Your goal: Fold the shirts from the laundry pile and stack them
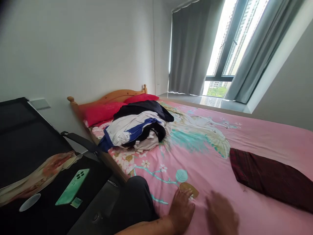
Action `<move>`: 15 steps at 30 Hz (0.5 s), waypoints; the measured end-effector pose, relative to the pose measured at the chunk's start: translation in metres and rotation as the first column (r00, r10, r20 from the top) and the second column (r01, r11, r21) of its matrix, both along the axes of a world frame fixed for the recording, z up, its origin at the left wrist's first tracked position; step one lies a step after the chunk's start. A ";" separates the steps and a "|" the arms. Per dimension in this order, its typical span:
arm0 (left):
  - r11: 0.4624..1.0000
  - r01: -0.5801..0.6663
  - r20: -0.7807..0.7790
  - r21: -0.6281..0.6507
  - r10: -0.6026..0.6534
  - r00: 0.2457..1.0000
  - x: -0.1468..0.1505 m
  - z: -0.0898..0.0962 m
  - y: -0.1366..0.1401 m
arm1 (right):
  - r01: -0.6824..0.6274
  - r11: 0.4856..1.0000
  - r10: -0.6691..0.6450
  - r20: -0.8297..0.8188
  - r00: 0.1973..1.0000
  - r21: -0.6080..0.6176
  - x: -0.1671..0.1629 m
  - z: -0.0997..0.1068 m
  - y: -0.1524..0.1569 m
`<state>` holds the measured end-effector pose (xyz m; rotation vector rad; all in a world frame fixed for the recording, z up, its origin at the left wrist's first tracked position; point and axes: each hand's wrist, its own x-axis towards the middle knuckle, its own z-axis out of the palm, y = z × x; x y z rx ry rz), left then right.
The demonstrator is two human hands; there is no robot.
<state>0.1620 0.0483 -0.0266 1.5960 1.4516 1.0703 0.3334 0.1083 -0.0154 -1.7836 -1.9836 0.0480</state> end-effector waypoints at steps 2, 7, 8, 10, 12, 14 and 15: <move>0.986 -0.147 0.262 -0.076 0.162 0.951 0.001 0.001 0.003 | 0.030 0.999 -0.029 0.056 0.998 -0.018 -0.046 -0.027 -0.002; 0.965 -0.184 0.601 -0.187 0.260 0.756 -0.025 0.037 -0.006 | -0.084 0.993 0.076 0.091 0.993 0.080 -0.071 -0.052 -0.014; 0.972 -0.195 0.588 -0.133 0.236 0.774 -0.040 0.050 -0.009 | -0.095 0.991 0.087 0.081 0.993 0.097 -0.068 -0.051 -0.014; 0.958 -0.285 0.492 0.031 0.233 0.839 -0.083 0.075 -0.010 | -0.089 0.988 0.083 0.058 0.995 0.123 -0.062 -0.049 -0.012; 0.884 -0.442 0.406 0.153 0.352 0.843 -0.140 0.096 -0.002 | -0.074 0.988 0.070 0.037 0.997 0.134 -0.061 -0.047 -0.009; 0.772 -0.614 0.408 0.166 0.513 0.755 -0.204 0.107 0.013 | -0.069 0.988 0.068 0.017 0.998 0.141 -0.063 -0.046 -0.008; 0.677 -0.720 0.403 0.152 0.623 0.670 -0.236 0.110 0.021 | -0.067 0.987 0.067 0.008 0.998 0.146 -0.064 -0.046 -0.008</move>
